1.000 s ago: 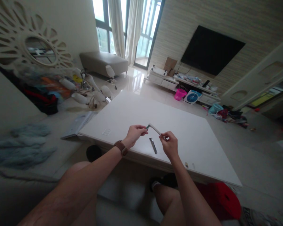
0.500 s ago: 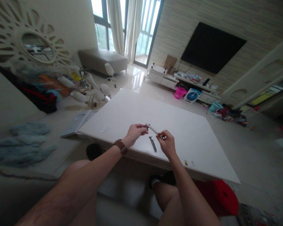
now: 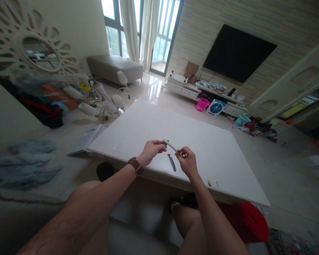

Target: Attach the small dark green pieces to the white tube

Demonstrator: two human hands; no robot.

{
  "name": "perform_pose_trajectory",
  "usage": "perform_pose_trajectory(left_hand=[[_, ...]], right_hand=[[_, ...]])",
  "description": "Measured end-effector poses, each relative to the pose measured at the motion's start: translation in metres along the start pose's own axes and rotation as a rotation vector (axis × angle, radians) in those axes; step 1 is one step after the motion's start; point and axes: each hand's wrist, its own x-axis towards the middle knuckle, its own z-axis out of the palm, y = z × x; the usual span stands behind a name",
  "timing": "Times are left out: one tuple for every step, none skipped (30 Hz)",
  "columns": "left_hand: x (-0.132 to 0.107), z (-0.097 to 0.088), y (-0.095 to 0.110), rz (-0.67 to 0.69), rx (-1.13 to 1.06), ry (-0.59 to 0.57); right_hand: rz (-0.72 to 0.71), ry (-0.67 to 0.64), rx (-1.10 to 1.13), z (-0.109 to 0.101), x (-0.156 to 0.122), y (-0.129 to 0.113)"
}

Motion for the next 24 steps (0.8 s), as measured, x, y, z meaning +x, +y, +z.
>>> perform_pose_trajectory(left_hand=[[-0.0002, 0.0002, 0.0004, 0.000, 0.001, 0.003], [-0.0005, 0.0004, 0.0008, 0.001, 0.002, 0.004], [-0.0007, 0.0006, 0.0011, 0.002, 0.001, 0.005], [-0.0008, 0.0006, 0.0012, 0.004, 0.000, 0.003], [-0.0009, 0.0006, 0.0012, 0.004, -0.001, 0.002], [-0.0009, 0.0005, 0.0011, 0.004, -0.002, 0.002], [-0.0009, 0.0004, 0.0009, 0.005, -0.003, 0.002], [-0.0008, 0.0002, 0.0006, 0.005, -0.004, 0.002], [-0.0007, 0.0000, 0.0004, 0.006, -0.004, 0.001], [-0.0006, -0.0002, 0.0002, 0.007, -0.004, 0.000], [-0.0004, -0.0003, 0.0001, 0.007, -0.003, -0.002], [-0.0003, -0.0003, 0.0001, 0.007, -0.003, -0.004], [-0.0001, -0.0003, 0.0002, 0.007, -0.003, -0.006], [0.0000, -0.0001, 0.0003, 0.008, -0.003, -0.006], [0.0001, 0.0001, 0.0004, 0.011, -0.003, -0.006], [0.0002, 0.0003, 0.0005, 0.014, -0.003, -0.006], [0.0003, 0.0005, 0.0005, 0.016, -0.002, -0.006], [0.0004, 0.0007, 0.0005, 0.017, -0.001, -0.006], [0.0005, 0.0007, 0.0004, 0.018, 0.000, -0.007], [0.0006, 0.0007, 0.0003, 0.017, 0.000, -0.007], [0.0007, 0.0005, 0.0001, 0.016, -0.001, -0.007], [0.0007, 0.0003, 0.0000, 0.016, -0.002, -0.007], [0.0007, 0.0000, 0.0000, 0.016, -0.002, -0.009], [0.0007, -0.0002, 0.0000, 0.017, -0.001, -0.011]], right_hand=[[0.000, 0.000, -0.002, 0.0000, 0.0000, 0.0000], [0.000, 0.000, -0.001, 0.0000, 0.0000, 0.0000], [-0.001, -0.001, 0.000, 0.0000, 0.0000, 0.0000], [-0.002, -0.001, 0.003, -0.0001, 0.0000, 0.0001], [-0.002, -0.002, 0.005, -0.0001, -0.0001, 0.0002], [-0.002, -0.002, 0.006, -0.0001, -0.0001, 0.0002], [-0.002, -0.002, 0.006, -0.0001, -0.0002, 0.0002], [-0.002, -0.003, 0.005, -0.0001, -0.0003, 0.0002], [-0.001, -0.003, 0.006, -0.0002, -0.0003, 0.0000], [-0.001, -0.004, 0.007, -0.0002, -0.0004, -0.0003], [0.000, -0.003, 0.009, -0.0004, -0.0004, -0.0007], [0.003, 0.002, 0.012, -0.0006, -0.0004, -0.0013], [0.010, 0.009, 0.014, -0.0009, -0.0004, -0.0020], [0.022, 0.021, 0.015, -0.0012, -0.0003, -0.0027], [0.039, 0.036, 0.016, -0.0016, -0.0001, -0.0034], [0.057, 0.055, 0.018, -0.0020, 0.0001, -0.0040], [0.077, 0.076, 0.020, -0.0025, 0.0005, -0.0044], [0.093, 0.097, 0.018, -0.0029, 0.0010, -0.0045], [0.106, 0.121, 0.016, -0.0034, 0.0015, -0.0044], [0.115, 0.144, 0.013, -0.0039, 0.0021, -0.0039], [0.123, 0.166, 0.012, -0.0045, 0.0028, -0.0032], [0.131, 0.184, 0.013, -0.0051, 0.0035, -0.0022], [0.141, 0.199, 0.015, -0.0058, 0.0042, -0.0010], [0.150, 0.210, 0.019, -0.0066, 0.0048, 0.0002]])
